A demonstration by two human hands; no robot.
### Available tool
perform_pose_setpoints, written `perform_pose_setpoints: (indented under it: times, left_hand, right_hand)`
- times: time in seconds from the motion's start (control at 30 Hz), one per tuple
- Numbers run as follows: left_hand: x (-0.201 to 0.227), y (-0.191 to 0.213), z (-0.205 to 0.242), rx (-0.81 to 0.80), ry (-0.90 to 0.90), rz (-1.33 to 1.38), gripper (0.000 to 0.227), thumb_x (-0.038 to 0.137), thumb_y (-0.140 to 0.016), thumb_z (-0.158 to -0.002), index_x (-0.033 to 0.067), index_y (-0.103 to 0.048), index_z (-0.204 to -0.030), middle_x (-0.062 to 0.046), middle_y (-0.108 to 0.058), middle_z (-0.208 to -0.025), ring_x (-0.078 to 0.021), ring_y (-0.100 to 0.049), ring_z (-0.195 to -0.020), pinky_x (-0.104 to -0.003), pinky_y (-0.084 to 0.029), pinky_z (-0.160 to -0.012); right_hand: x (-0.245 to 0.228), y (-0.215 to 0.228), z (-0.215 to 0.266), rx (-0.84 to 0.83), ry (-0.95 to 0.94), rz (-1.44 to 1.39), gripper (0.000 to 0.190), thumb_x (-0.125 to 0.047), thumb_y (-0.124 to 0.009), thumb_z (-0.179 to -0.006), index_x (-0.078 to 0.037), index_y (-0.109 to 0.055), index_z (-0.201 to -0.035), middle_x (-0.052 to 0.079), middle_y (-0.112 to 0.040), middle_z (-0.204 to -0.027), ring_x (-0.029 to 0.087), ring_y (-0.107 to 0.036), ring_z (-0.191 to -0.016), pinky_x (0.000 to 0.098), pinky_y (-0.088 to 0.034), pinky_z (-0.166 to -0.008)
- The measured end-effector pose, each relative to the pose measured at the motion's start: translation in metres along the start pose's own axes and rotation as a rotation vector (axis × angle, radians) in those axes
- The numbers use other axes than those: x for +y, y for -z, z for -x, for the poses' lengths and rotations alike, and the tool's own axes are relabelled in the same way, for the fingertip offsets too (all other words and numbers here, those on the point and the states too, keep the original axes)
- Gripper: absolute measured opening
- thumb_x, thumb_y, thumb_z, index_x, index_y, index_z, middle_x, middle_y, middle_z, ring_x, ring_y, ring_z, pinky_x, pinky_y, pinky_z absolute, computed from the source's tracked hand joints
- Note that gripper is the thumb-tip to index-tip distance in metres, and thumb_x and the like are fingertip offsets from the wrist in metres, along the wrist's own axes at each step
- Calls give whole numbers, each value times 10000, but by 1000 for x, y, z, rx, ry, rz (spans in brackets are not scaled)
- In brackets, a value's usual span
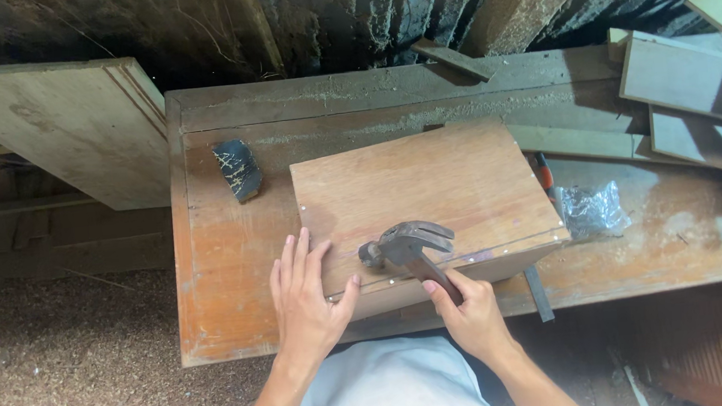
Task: The person hammers nails into a wooden box using a hammer, then flips the box and uses a ruler and pencil to mark measurements on the wood. The person handles the box, hammer, ruler, and pencil throughout the task.
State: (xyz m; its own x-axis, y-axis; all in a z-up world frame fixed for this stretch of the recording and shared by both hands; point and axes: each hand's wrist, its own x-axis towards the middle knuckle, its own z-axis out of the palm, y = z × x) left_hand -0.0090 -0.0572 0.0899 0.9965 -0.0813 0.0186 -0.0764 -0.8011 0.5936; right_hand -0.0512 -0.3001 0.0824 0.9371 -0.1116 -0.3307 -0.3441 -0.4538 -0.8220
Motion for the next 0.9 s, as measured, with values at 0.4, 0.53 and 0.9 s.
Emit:
perform_pose_setpoints:
  times: [0.4, 0.53, 0.9]
  left_hand:
    - [42, -12, -18, -85, 9, -256, 895, 622, -789, -697, 53, -570, -1352, -201, -447, -1502, -373, -332, -1453, -637, -160, -1177]
    - [41, -16, -24, -162, -62, -198, 838, 590, -756, -742, 66, -566, -1368, -220, -426, -1528, -409, -300, -1461, -623, -158, -1168]
    - [32, -30, -10, -31, -315, -250, 668, 557, -673, -889, 59, -637, -1333, -207, -569, -1435, -384, -467, -1382, -576, -291, -1156]
  right_hand:
    - [62, 31, 5, 64, 104, -137, 343, -319, -634, -980, -21, -677, -816, 11, -630, -575, 75, -575, -505, 256, -455, -472]
    - [66, 27, 14, 107, 12, -312, 341, -342, -631, -966, -10, -687, -912, 7, -604, -605, 68, -531, -498, 242, -424, -437]
    - [62, 37, 62, 252, -28, -246, 349, -329, -621, -984, 1, -735, -992, -3, -590, -603, 58, -517, -493, 231, -413, -444]
